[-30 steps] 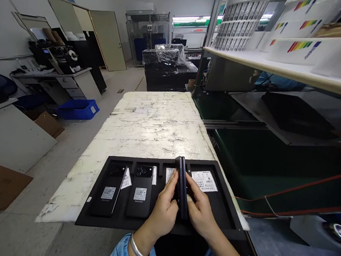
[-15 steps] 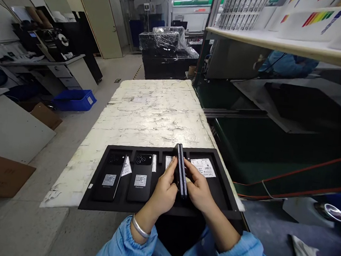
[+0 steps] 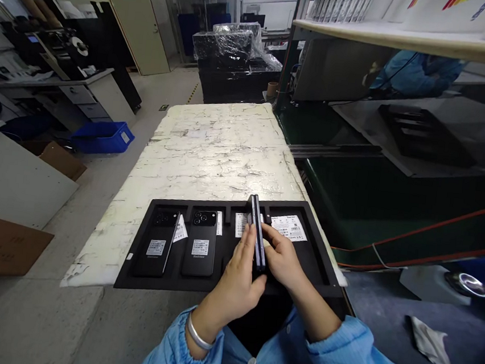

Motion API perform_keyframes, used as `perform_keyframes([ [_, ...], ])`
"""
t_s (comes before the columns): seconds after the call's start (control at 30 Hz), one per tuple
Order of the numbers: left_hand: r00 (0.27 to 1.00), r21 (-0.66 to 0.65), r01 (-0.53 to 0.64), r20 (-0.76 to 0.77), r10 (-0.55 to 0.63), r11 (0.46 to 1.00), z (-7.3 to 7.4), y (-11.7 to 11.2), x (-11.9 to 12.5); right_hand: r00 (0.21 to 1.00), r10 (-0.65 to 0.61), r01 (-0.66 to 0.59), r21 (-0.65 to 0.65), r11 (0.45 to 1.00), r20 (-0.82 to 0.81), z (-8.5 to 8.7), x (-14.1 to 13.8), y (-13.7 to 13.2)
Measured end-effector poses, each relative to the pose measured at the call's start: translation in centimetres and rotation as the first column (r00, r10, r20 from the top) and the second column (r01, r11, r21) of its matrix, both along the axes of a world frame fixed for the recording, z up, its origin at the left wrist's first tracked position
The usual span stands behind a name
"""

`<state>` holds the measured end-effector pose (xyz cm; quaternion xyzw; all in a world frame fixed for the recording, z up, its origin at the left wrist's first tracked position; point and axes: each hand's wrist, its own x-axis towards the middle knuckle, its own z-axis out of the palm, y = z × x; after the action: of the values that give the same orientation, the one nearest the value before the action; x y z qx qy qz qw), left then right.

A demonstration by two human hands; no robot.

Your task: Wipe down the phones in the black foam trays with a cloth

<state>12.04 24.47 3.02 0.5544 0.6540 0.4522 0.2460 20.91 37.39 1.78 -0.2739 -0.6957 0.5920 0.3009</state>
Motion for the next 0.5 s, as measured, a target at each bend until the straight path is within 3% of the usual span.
perform_keyframes([
  [0.13,0.981,0.017,-0.147,-0.128,0.148,0.989,-0.8,0.4,0.8,0.999,-0.003,0.002,0.025,1.000,0.032,0.6,-0.3,0.0],
  [0.23,0.959,0.057,-0.194,-0.197,0.201,0.979,-0.7,0.8,0.8,1.000,-0.002,0.002,0.002,1.000,0.025,1.2,-0.6,0.1],
  [0.5,0.939,0.048,-0.232,-0.248,0.237,0.971,2.7,1.4,-0.6,1.000,0.009,-0.010,-0.054,0.999,-0.020,2.3,-1.0,0.3],
])
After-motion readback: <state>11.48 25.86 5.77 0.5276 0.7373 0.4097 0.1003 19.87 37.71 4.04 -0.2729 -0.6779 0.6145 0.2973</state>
